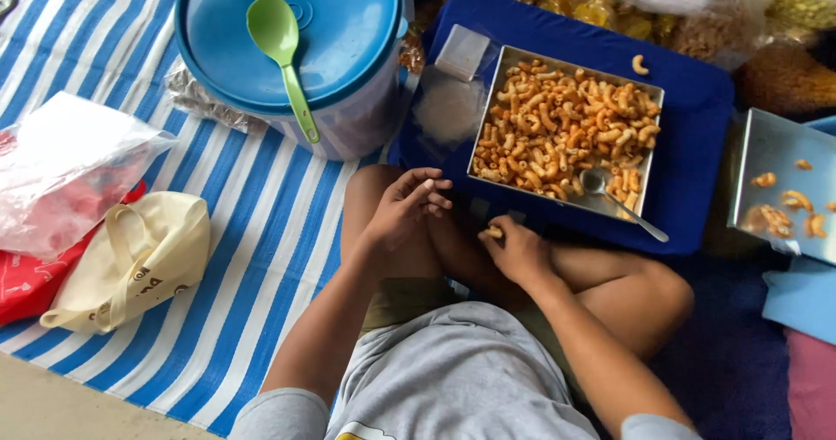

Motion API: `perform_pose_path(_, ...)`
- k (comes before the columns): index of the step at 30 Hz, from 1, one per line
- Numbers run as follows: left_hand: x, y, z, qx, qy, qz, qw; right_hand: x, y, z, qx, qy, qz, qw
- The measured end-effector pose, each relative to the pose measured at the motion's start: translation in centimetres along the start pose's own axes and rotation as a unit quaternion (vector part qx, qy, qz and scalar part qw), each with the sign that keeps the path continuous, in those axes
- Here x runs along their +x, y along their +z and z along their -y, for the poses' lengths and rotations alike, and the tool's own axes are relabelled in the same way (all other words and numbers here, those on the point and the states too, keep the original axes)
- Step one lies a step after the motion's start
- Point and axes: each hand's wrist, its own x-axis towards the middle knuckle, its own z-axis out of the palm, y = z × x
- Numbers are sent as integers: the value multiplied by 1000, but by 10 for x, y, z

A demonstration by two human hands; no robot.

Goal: Sorting cashews from a snack mix and packing the mix into small plastic bags using a spoon.

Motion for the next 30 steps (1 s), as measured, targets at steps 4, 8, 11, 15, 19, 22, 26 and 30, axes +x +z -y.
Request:
perform_pose_path(4, 0, -5, 3, 6, 12, 5, 1000, -5, -82, 29, 89, -104, -194, 971)
perform_pose_path(8, -11, 13, -3, 35, 12, -25, 999, 6, -146, 46, 116, -115, -291, 943)
perform_pose_path(11, -10, 19, -3, 52, 34, -31, 998, 9, -148, 43, 64, -100, -345, 931)
perform_pose_path(15, -18, 42, -17, 169, 66, -18, 983, 1, -98, 9, 57, -163, -408, 897)
perform_pose_path(19, -1, 62, -45, 366, 126, -40, 921, 5, -25, -28, 45, -113, -235, 964)
perform_pose_path(22, 25, 53, -39, 577, 192, -35, 793, 36, 8, -51, -45, 35, 33, 998)
perform_pose_path(26, 59, 31, -28, 773, 151, -45, 614, 115, 72, -94, -64, 111, 305, 944)
perform_pose_path(30, 64, 20, -21, 801, 94, -67, 588, -35, -66, 27, 181, 12, -4, 983)
